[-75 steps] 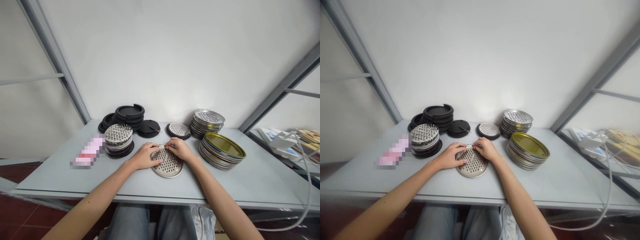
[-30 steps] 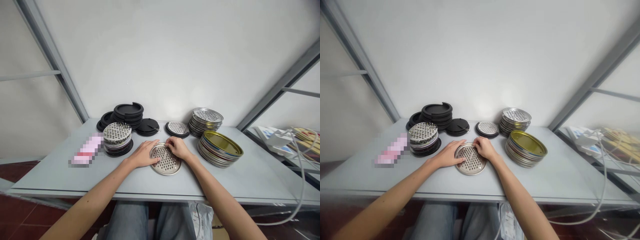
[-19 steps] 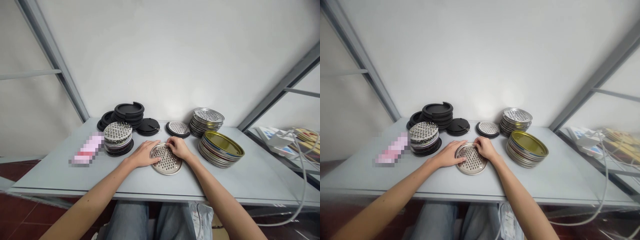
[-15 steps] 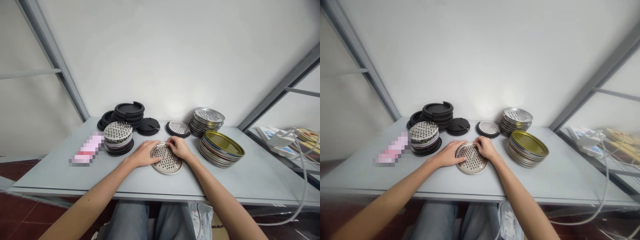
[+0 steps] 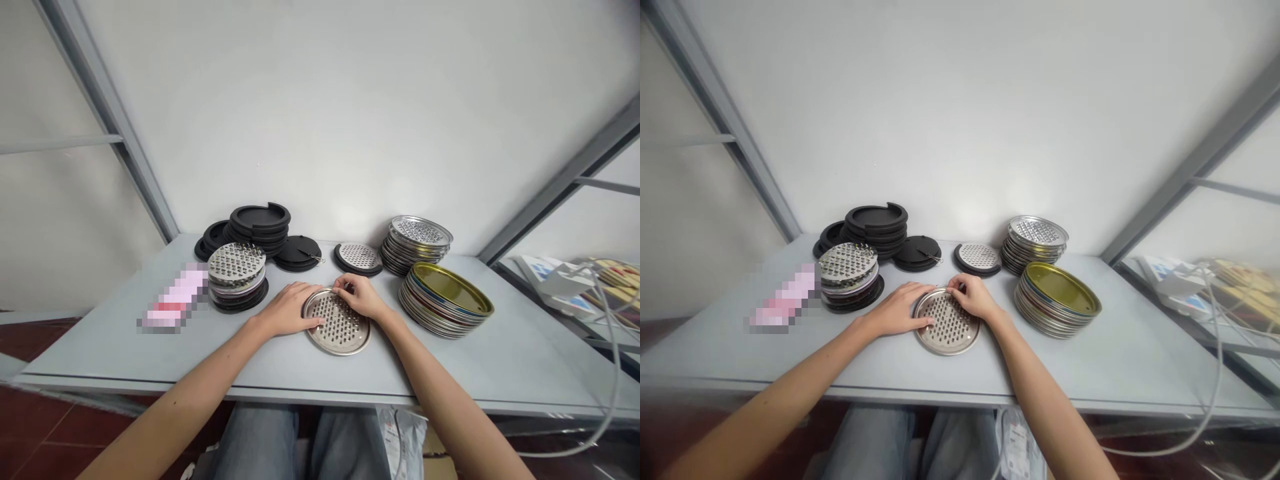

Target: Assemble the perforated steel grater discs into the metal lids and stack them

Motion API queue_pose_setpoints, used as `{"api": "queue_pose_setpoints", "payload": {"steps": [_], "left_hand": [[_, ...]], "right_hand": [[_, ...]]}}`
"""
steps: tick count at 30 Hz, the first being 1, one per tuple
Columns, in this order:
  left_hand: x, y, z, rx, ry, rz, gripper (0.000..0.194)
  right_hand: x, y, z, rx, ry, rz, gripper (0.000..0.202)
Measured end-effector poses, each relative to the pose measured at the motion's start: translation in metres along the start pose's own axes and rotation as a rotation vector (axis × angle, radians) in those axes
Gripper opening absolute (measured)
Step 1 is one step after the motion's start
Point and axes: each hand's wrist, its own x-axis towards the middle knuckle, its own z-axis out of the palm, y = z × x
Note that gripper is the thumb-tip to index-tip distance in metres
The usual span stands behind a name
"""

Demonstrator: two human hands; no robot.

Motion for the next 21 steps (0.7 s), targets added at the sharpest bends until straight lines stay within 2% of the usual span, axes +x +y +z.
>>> {"api": "queue_pose_setpoints", "payload": {"steps": [10,16,21], "left_hand": [[0.000,-0.001,-0.001,0.000,-0.005,0.011,0.062],[0.001,-0.008,-0.005,-0.018,0.012,0.024,0.051],[0.001,-0.012,-0.008,0.032,0.041,-0.006,0.045]], "right_hand": [[0.000,0.002,-0.004,-0.015,0.017,0.020,0.013],[0.001,0.012,-0.008,-0.165,0.136,0.119,0.014],[-0.002,0.013,-0.012,-0.303,0.044,0.244,0.013]]}}
